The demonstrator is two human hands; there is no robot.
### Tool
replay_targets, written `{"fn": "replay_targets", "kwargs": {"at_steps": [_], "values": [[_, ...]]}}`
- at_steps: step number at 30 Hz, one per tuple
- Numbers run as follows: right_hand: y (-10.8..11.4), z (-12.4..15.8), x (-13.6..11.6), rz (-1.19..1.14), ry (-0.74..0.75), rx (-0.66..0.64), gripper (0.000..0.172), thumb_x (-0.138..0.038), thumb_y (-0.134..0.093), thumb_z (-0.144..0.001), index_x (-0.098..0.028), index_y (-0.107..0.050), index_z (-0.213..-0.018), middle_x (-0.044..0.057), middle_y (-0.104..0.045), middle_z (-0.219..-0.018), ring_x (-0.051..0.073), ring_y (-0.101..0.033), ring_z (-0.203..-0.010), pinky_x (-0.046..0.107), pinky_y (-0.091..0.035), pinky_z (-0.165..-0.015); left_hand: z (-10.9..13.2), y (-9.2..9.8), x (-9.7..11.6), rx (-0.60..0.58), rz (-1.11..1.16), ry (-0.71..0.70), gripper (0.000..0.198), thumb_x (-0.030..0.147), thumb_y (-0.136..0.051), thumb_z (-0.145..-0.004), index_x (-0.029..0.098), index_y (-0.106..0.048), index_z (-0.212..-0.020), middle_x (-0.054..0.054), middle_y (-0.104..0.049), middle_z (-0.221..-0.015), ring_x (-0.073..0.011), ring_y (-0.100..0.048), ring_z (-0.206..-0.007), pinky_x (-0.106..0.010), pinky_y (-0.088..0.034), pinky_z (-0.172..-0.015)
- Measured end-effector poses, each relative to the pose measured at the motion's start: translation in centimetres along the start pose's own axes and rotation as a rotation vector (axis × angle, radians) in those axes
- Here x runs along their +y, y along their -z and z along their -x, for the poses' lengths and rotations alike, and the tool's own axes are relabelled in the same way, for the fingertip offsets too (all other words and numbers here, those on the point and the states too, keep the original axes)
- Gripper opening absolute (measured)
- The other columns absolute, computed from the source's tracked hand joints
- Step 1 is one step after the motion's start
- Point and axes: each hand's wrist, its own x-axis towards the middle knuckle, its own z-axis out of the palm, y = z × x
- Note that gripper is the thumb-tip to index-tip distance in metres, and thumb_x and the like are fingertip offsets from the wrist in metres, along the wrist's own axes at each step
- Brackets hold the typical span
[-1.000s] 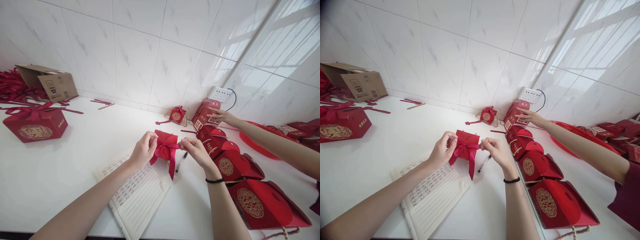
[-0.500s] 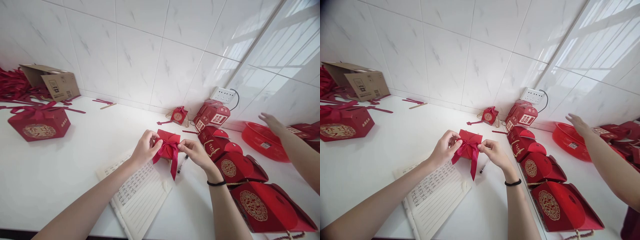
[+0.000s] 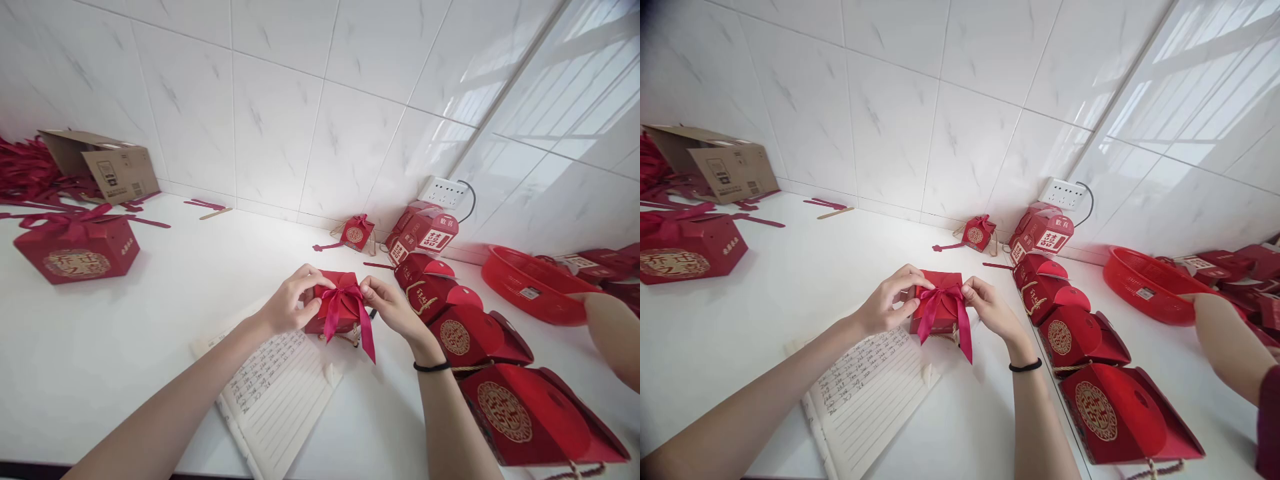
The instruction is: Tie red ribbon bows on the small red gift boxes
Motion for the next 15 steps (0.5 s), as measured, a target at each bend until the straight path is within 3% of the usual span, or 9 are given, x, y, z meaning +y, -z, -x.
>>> {"fn": "replay_targets", "kwargs": {"at_steps": [9,12,15], "values": [[-0.21,-0.05,0.39,-0.013,-0.038,0.061,0.049,-0.064,-0.047,-0.082,-0.02,-0.035,-0.065,-0.004,-0.034,-0.064,0.011,-0.036,-0.059,0.025,-0.039,-0.061,-0.54,-0.09,0.26,0.059,0.003,0.083,0.015,0.029,-0.051,-0.082,0.017,-0.057,-0.075,-0.003,-0.054,-0.083,-0.0112,-0.051,-0.069,-0.024,-0.044,-0.059],[-0.25,-0.02,0.28,0.012,-0.051,0.055,0.052,-0.069,-0.045,-0.08,-0.019,-0.039,-0.066,-0.003,-0.037,-0.065,0.011,-0.038,-0.061,0.026,-0.039,-0.061,-0.5,-0.02,0.38,0.059,0.022,0.119,0.014,0.028,-0.053,-0.08,0.017,-0.054,-0.073,-0.002,-0.055,-0.081,-0.0114,-0.051,-0.069,-0.024,-0.044,-0.06],[-0.19,0.02,-0.15,0.072,-0.058,-0.009,0.052,-0.068,-0.057,-0.072,-0.018,-0.044,-0.067,-0.003,-0.042,-0.064,0.01,-0.038,-0.058,0.024,-0.034,-0.055,-0.39,0.27,0.41,0.008,0.063,0.113,0.007,0.021,-0.054,-0.076,0.016,-0.055,-0.071,-0.003,-0.054,-0.083,-0.0097,-0.049,-0.063,-0.024,-0.044,-0.058]]}}
